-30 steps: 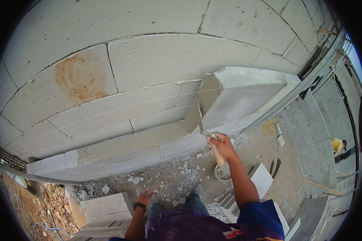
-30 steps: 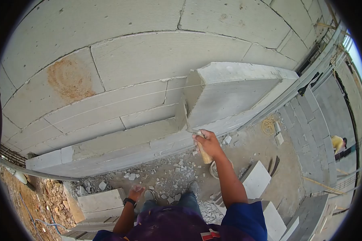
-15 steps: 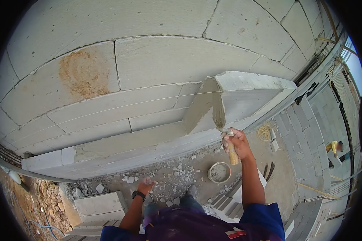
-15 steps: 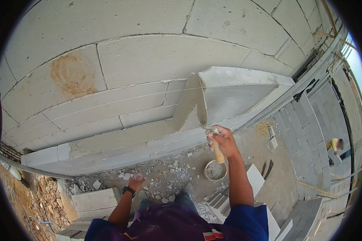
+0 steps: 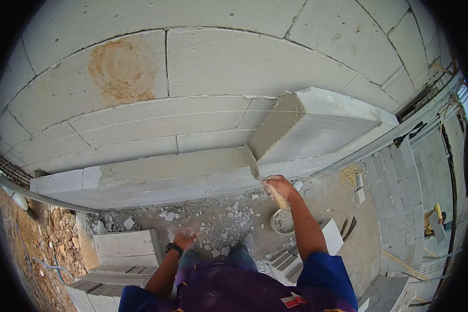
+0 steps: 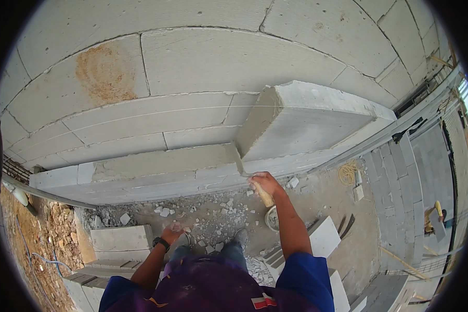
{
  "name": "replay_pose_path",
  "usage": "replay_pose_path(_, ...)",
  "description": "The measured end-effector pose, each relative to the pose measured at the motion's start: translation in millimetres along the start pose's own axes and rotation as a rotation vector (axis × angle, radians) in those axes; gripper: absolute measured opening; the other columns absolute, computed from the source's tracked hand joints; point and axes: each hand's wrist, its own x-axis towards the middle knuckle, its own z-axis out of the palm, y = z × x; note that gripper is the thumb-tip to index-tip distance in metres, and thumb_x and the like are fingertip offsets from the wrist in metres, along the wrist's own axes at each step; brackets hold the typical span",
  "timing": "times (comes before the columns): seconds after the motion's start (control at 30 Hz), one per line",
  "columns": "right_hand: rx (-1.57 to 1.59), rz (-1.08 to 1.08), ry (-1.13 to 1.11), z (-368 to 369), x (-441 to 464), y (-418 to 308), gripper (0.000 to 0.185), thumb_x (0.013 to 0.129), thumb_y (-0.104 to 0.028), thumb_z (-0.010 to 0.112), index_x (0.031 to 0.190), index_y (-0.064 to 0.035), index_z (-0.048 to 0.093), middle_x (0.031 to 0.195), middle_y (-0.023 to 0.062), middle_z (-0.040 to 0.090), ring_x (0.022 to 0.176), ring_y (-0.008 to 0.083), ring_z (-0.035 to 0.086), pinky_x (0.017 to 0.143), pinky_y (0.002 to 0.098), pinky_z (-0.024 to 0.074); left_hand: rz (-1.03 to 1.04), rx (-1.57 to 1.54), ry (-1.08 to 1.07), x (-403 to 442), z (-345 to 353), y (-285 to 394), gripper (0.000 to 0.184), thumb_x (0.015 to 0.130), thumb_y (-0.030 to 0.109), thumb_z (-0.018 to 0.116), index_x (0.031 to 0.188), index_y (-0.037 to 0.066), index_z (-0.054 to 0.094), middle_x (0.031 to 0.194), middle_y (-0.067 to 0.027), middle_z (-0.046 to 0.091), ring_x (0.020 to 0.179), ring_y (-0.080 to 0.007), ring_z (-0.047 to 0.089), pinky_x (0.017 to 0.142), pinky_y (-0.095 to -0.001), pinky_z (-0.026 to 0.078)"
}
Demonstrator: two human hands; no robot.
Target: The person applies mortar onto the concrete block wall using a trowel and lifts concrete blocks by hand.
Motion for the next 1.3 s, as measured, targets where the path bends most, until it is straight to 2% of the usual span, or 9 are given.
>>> replay_pose_path(0.2,0.081,0.107,0.014,-42,-32,36,0.018,0.089,-0.019,0.069,0.096,-0.0015,0.067,0.067,0.0048,0.06,0.052,0.0153,0.057,0.045,0.0313,0.0486,0.006,0.029,0.119,-38,-22,28,0.069,0.079,0.051,0.08,0.122,0.0,0.063,0.111,-0.0168,0.073,0.1,-0.0261,0.071,0.085,-0.0366,0.056)
replay_pose_path(0.37,-0.011,0.125,0.019,-37,-80,39,0.015,0.087,-0.016,0.071,0.094,-0.0024,0.067,0.067,0.0057,0.062,0.05,0.0153,0.056,0.044,0.0302,0.0464,-0.025,-0.058,0.099,-35,-16,-5,0.066,0.078,0.05,0.081,0.119,0.001,0.064,0.111,-0.018,0.073,0.102,-0.0279,0.071,0.085,-0.0374,0.056)
replay_pose_path(0.5,0.005,0.074,0.006,-5,-36,12,0.013,0.089,-0.015,0.069,0.093,-0.0032,0.068,0.068,0.0041,0.062,0.05,0.0141,0.056,0.044,0.0301,0.0474,0.032,-0.047,0.072,-27,-15,-16,0.067,0.078,0.048,0.082,0.12,-0.001,0.063,0.111,-0.0179,0.073,0.102,-0.0268,0.071,0.085,-0.037,0.056)
replay_pose_path(0.6,-0.073,0.06,0.049,12,-7,-3,0.015,0.09,-0.018,0.07,0.093,-0.0038,0.066,0.07,0.0044,0.062,0.051,0.0142,0.056,0.044,0.0306,0.0473,0.011,0.017,0.077,-30,-28,26,0.067,0.08,0.045,0.081,0.122,-0.004,0.061,0.112,-0.0166,0.073,0.102,-0.0246,0.071,0.086,-0.036,0.056)
replay_pose_path(0.67,-0.085,0.054,0.09,14,-3,-9,0.016,0.09,-0.019,0.069,0.093,-0.0038,0.065,0.07,0.004,0.062,0.051,0.014,0.056,0.045,0.0307,0.0475,0.061,-0.126,0.116,-19,-26,23,0.07,0.079,0.043,0.083,0.125,-0.004,0.06,0.114,-0.019,0.071,0.103,-0.0264,0.07,0.086,-0.0366,0.056)
replay_pose_path(0.8,-0.018,0.017,0.103,18,-24,-26,0.018,0.093,-0.021,0.067,0.095,-0.0034,0.067,0.068,0.0019,0.06,0.05,0.0128,0.056,0.044,0.03,0.048,0.096,-0.294,0.185,-13,-17,18,0.071,0.08,0.042,0.083,0.128,-0.005,0.059,0.114,-0.0201,0.071,0.104,-0.0269,0.07,0.087,-0.0364,0.056)
replay_pose_path(1.0,0.042,-0.137,0.04,9,-81,-101,0.021,0.095,-0.022,0.065,0.099,-0.0013,0.066,0.068,0.0033,0.06,0.049,0.0124,0.056,0.042,0.0283,0.0467,-0.011,-0.089,0.013,-40,-8,26,0.075,0.079,0.048,0.081,0.129,-0.004,0.059,0.113,-0.0196,0.072,0.106,-0.0282,0.069,0.088,-0.0368,0.055)
replay_pose_path(1.1,0.037,-0.19,0.06,12,-114,-144,0.022,0.096,-0.021,0.064,0.099,-0.0002,0.066,0.067,0.0039,0.06,0.048,0.012,0.055,0.041,0.0271,0.0456,0.035,0.074,0.042,-34,-1,-3,0.077,0.079,0.053,0.079,0.127,-0.004,0.061,0.113,-0.0191,0.072,0.106,-0.0299,0.07,0.089,-0.0378,0.055)
replay_pose_path(1.3,0.01,-0.299,0.019,-10,-157,-176,0.023,0.094,-0.017,0.064,0.102,0.0045,0.067,0.067,0.0072,0.062,0.046,0.0136,0.056,0.039,0.0265,0.0453,-0.005,0.009,0.059,-28,-12,-9,0.073,0.079,0.053,0.078,0.124,-0.003,0.063,0.115,-0.0197,0.071,0.108,-0.0304,0.069,0.091,-0.0384,0.054)
